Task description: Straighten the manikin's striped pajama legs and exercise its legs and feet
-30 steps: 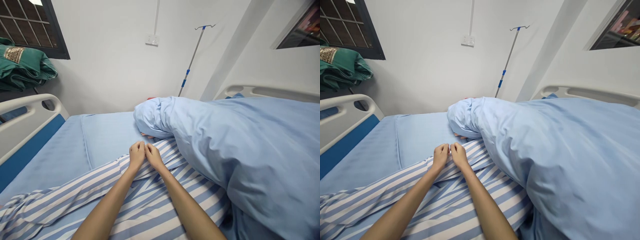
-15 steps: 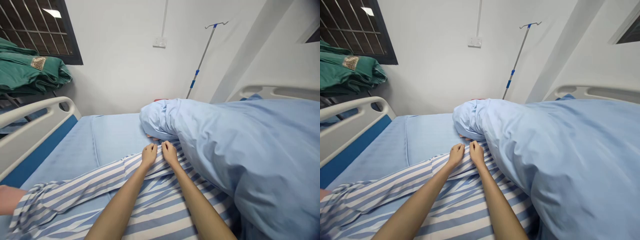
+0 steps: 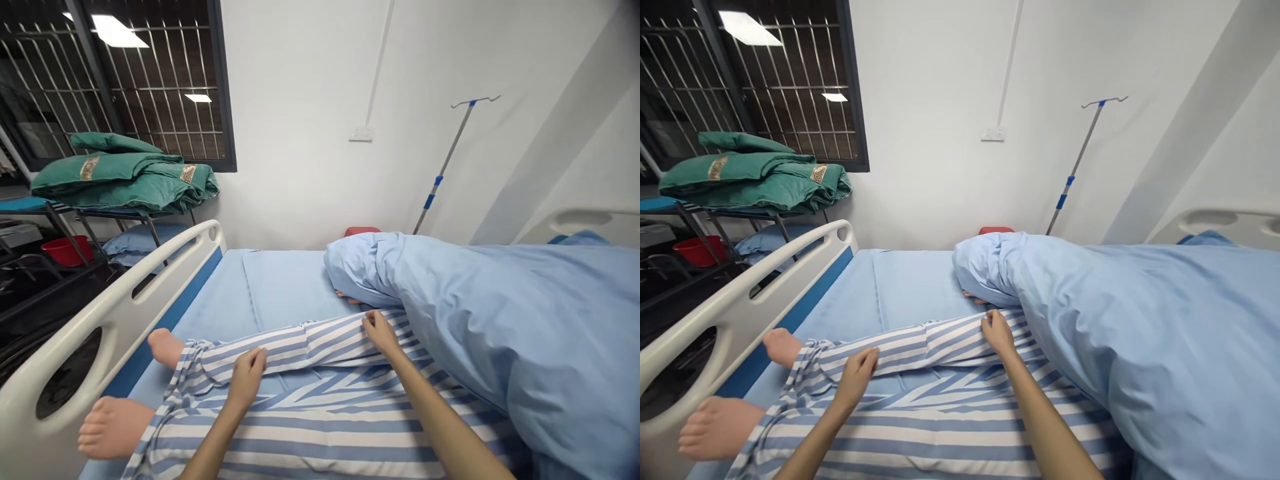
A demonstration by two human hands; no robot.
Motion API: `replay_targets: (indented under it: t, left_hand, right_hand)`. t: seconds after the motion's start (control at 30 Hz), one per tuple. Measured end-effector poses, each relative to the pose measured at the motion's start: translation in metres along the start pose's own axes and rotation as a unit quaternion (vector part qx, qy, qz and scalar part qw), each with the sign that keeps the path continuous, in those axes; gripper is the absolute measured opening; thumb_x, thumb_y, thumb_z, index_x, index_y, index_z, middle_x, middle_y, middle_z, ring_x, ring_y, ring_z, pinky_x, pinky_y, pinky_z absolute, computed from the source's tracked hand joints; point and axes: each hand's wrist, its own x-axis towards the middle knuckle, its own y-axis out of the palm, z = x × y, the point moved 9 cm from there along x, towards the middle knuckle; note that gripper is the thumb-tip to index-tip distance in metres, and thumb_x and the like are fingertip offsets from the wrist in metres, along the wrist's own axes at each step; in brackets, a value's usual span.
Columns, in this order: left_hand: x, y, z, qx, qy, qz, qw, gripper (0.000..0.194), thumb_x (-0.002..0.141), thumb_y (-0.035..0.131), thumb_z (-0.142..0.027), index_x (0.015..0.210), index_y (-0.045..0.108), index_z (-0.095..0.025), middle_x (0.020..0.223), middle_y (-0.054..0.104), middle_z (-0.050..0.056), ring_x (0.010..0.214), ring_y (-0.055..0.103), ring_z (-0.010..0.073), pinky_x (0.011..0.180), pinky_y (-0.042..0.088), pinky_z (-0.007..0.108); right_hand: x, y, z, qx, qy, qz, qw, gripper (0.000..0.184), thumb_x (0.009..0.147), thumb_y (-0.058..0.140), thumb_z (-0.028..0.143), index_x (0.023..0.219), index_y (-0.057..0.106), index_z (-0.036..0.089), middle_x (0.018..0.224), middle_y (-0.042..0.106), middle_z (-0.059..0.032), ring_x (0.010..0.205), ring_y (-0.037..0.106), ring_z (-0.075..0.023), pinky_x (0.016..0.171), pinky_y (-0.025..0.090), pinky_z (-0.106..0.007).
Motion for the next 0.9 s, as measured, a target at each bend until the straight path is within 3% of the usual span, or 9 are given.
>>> replay_targets:
  t: [0.1,0.2,0.33,0.43,0.5,0.6,0.7,0.8,0.9]
  left_hand:
    - [-0.032,-0.059,0.053,0.033,-0.026,-0.050,0.998,0.042,0.081,0.036,-0.050,0.052,0.037,-0.020,0.049,0.038,-0.004,0.052,0.041,0.0124,0.056,0.033,0.024]
    - [-0.057,-0.096,0.097,0.112,-0.058,-0.096,0.987,0.036,0.077,0.041,-0.048,0.054,0.047,-0.021,0.053,0.052,-0.001,0.055,0.049,0.0156,0.056,0.035,0.025]
    - [-0.071,-0.109,0.116,0.161,-0.053,-0.110,0.979,0.020,0.070,0.048,-0.039,0.072,0.063,-0.025,0.081,0.069,0.004,0.067,0.057,0.0197,0.063,0.038,0.027]
    - [-0.070,-0.113,0.113,0.146,-0.067,-0.109,0.981,0.024,0.073,0.044,-0.040,0.070,0.062,-0.024,0.075,0.067,0.004,0.068,0.057,0.0201,0.064,0.039,0.027]
    - [-0.069,-0.117,0.106,0.088,-0.070,-0.115,0.987,0.032,0.078,0.040,-0.045,0.061,0.055,-0.022,0.061,0.060,0.002,0.063,0.054,0.0187,0.061,0.039,0.027]
    - [-0.070,-0.121,0.095,-0.021,-0.065,-0.142,0.987,0.041,0.080,0.036,-0.051,0.054,0.041,-0.021,0.049,0.045,-0.003,0.053,0.044,0.0149,0.055,0.036,0.025]
    - [-0.072,-0.111,0.090,-0.078,-0.054,-0.136,0.986,0.041,0.079,0.039,-0.053,0.054,0.039,-0.021,0.049,0.040,-0.004,0.052,0.040,0.0134,0.054,0.035,0.024]
    - [-0.075,-0.092,0.086,-0.044,-0.053,-0.104,0.992,0.038,0.079,0.040,-0.051,0.056,0.044,-0.021,0.052,0.045,-0.003,0.056,0.043,0.0142,0.056,0.034,0.024]
    - [-0.078,-0.076,0.077,-0.046,-0.056,-0.102,0.992,0.039,0.081,0.038,-0.050,0.055,0.041,-0.021,0.050,0.042,-0.003,0.054,0.041,0.0132,0.056,0.033,0.024]
  right_hand:
    - [-0.044,0.018,0.040,0.081,-0.033,-0.003,0.996,0.019,0.075,0.048,0.033,0.085,0.053,0.019,0.085,0.062,-0.0085,0.082,0.057,-0.0216,0.075,0.039,-0.031]
    - [-0.110,0.058,0.102,0.182,-0.043,0.021,0.982,0.029,0.080,0.039,0.045,0.069,0.049,0.020,0.065,0.056,-0.0029,0.065,0.052,-0.0183,0.064,0.038,-0.029]
    - [-0.213,0.139,0.209,0.298,-0.077,0.173,0.936,0.046,0.086,0.031,0.053,0.057,0.041,0.020,0.052,0.043,0.0019,0.055,0.043,-0.0130,0.056,0.033,-0.025]
    - [-0.270,0.181,0.258,0.324,-0.089,0.212,0.918,0.045,0.090,0.027,0.049,0.060,0.041,0.019,0.054,0.043,0.0020,0.055,0.043,-0.0118,0.055,0.030,-0.024]
    - [-0.290,0.196,0.274,0.302,-0.112,0.203,0.925,0.042,0.091,0.027,0.045,0.061,0.043,0.019,0.057,0.046,0.0013,0.056,0.043,-0.0119,0.055,0.028,-0.024]
    - [-0.296,0.202,0.282,0.269,-0.129,0.191,0.935,0.040,0.091,0.029,0.042,0.062,0.045,0.019,0.058,0.048,0.0007,0.056,0.042,-0.0121,0.054,0.025,-0.025]
    - [-0.284,0.188,0.278,0.271,-0.101,0.180,0.940,0.042,0.092,0.028,0.041,0.060,0.044,0.019,0.056,0.047,0.0010,0.055,0.043,-0.0120,0.054,0.025,-0.025]
    - [-0.273,0.163,0.271,0.261,-0.108,0.156,0.946,0.040,0.092,0.029,0.042,0.062,0.042,0.019,0.057,0.045,0.0019,0.056,0.041,-0.0117,0.055,0.026,-0.024]
    - [-0.271,0.154,0.251,0.270,-0.086,0.158,0.946,0.041,0.092,0.028,0.044,0.061,0.039,0.020,0.054,0.042,0.0025,0.054,0.041,-0.0115,0.054,0.028,-0.024]
